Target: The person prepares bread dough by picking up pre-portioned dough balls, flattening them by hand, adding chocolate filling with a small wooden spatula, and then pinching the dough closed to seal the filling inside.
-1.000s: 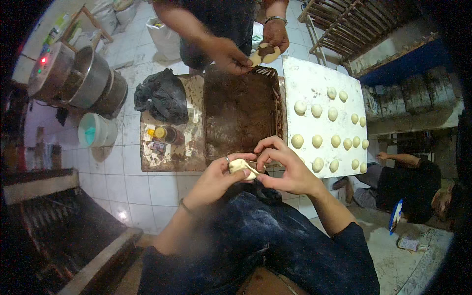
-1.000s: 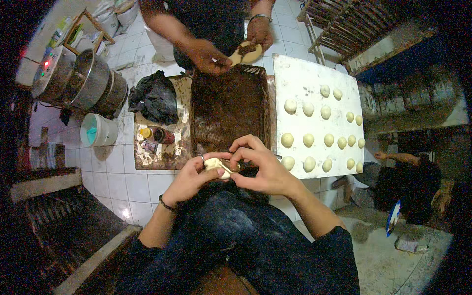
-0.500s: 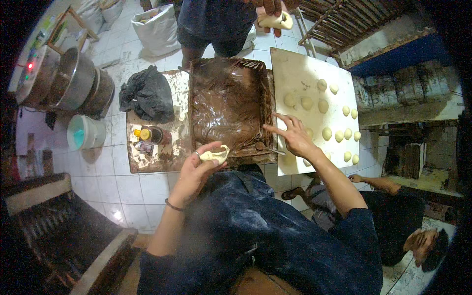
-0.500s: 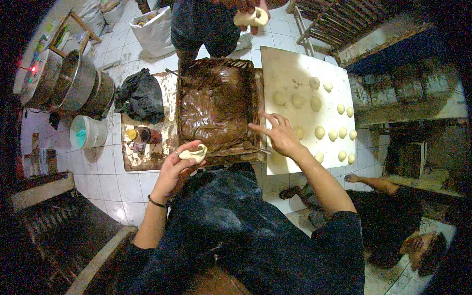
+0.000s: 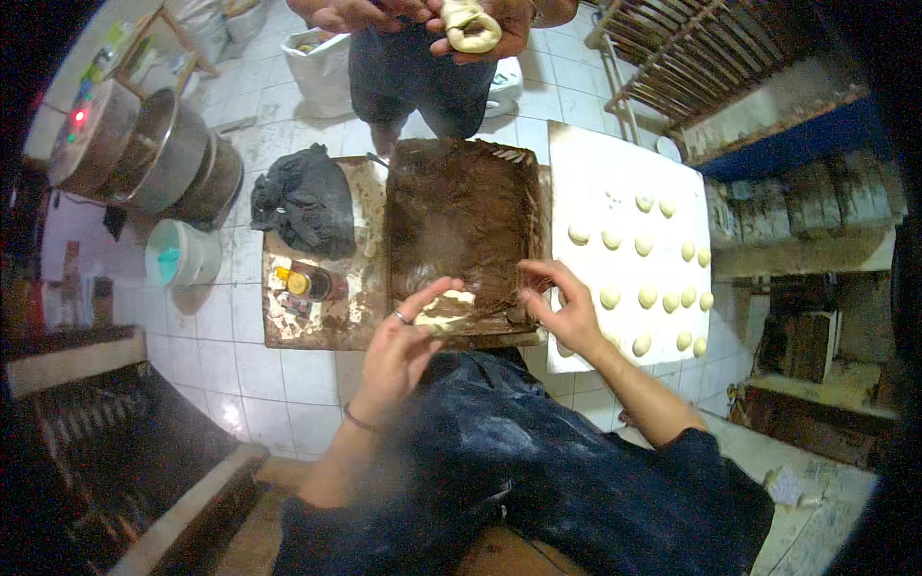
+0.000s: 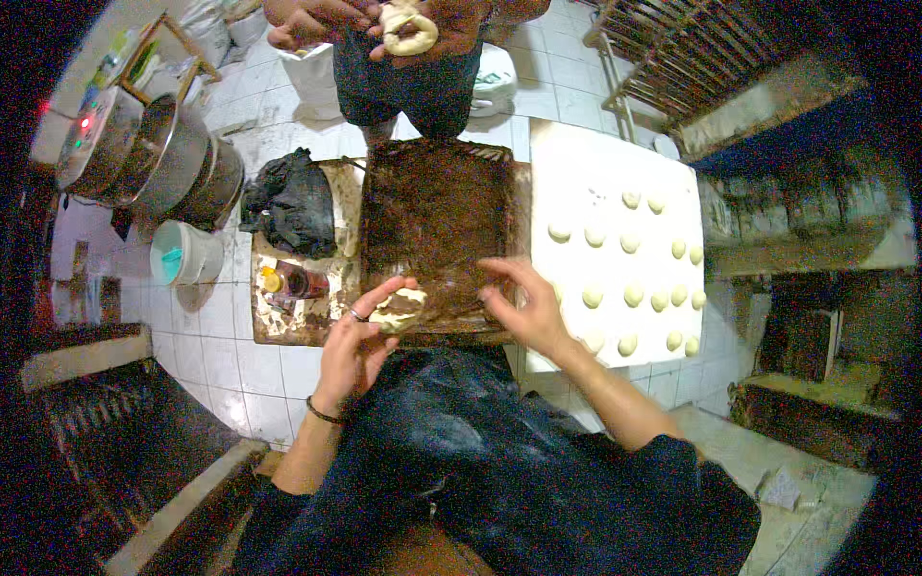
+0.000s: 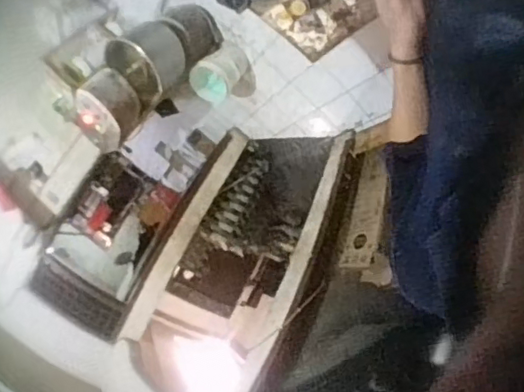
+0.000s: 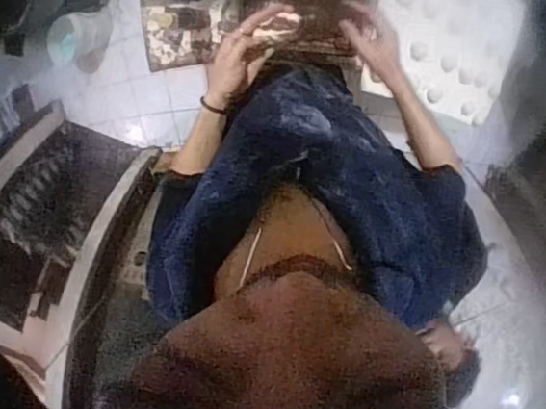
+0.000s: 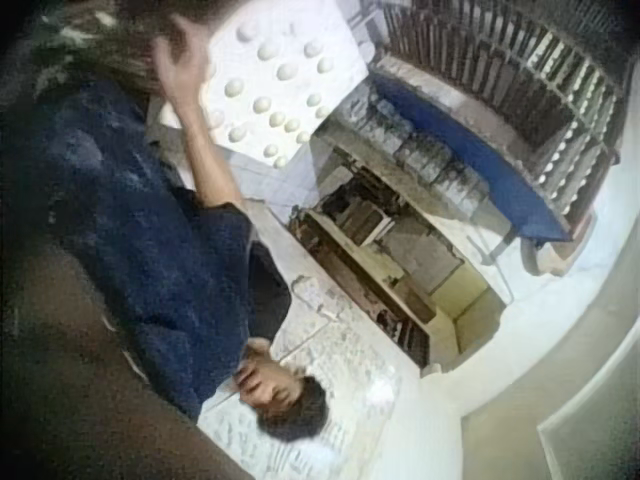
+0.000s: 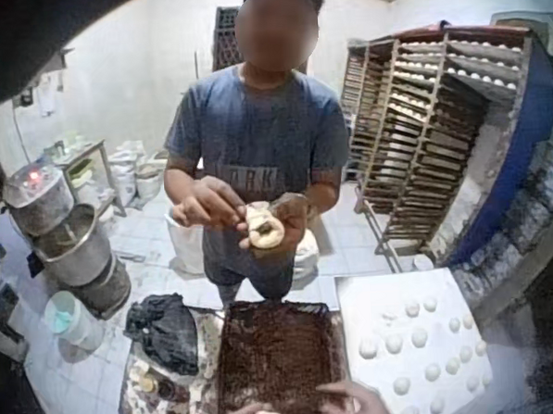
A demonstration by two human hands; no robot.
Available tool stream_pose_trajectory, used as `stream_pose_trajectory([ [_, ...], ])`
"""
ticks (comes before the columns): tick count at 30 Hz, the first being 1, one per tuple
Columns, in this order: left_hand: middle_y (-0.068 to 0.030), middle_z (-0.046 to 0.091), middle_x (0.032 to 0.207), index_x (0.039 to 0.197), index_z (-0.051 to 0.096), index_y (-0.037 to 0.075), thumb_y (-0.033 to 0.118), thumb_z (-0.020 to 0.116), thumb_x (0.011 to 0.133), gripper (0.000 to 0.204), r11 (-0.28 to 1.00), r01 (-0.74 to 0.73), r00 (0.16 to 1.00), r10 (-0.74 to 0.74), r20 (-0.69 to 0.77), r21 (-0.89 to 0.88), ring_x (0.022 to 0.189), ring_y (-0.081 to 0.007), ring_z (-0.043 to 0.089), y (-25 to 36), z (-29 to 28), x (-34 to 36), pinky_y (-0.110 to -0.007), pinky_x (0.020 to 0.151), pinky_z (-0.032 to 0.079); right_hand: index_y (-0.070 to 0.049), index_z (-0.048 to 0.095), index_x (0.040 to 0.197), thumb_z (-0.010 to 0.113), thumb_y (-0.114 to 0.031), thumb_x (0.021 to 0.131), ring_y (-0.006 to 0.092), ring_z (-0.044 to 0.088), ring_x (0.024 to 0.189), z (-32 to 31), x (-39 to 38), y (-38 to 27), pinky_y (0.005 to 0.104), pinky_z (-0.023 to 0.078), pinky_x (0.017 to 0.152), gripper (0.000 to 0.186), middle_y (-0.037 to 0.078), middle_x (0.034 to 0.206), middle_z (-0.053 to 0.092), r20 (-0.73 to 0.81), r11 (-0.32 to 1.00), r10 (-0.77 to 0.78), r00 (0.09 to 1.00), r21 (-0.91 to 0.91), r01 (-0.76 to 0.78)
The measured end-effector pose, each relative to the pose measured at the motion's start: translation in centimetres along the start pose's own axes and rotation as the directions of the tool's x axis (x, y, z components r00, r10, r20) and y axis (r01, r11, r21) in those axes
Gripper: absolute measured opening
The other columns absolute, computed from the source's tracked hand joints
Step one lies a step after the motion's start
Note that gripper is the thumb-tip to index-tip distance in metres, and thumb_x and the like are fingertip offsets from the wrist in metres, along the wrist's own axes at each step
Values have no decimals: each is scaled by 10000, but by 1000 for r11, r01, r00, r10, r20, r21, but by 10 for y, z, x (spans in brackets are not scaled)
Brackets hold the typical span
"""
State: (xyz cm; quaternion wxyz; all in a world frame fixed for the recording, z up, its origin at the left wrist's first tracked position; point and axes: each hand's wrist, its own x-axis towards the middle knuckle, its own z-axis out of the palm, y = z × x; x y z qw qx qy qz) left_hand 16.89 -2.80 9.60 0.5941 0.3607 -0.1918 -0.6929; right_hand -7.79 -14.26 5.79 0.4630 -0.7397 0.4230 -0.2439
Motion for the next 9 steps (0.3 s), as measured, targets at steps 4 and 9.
stream_pose_trajectory([
  [4,-151,492,1483,1458,430,-38,82,570,966,525,991,-130,991,130,-20,17,1346,-243,500,-2,20,6,-369,1131,406,5,593,1319,745,-18,881,160,615,1098,45,-9,-54,283,508,952,464,109,1234,619,36,777,130,991,618,-124],
  [9,-134,447,1511,1470,390,-29,59,616,984,543,951,-216,976,207,66,220,1362,-225,464,2,27,13,-364,1152,370,1,523,1394,738,-10,886,170,603,1170,42,1,-47,279,509,989,552,137,1371,564,-6,751,93,996,658,-66],
])
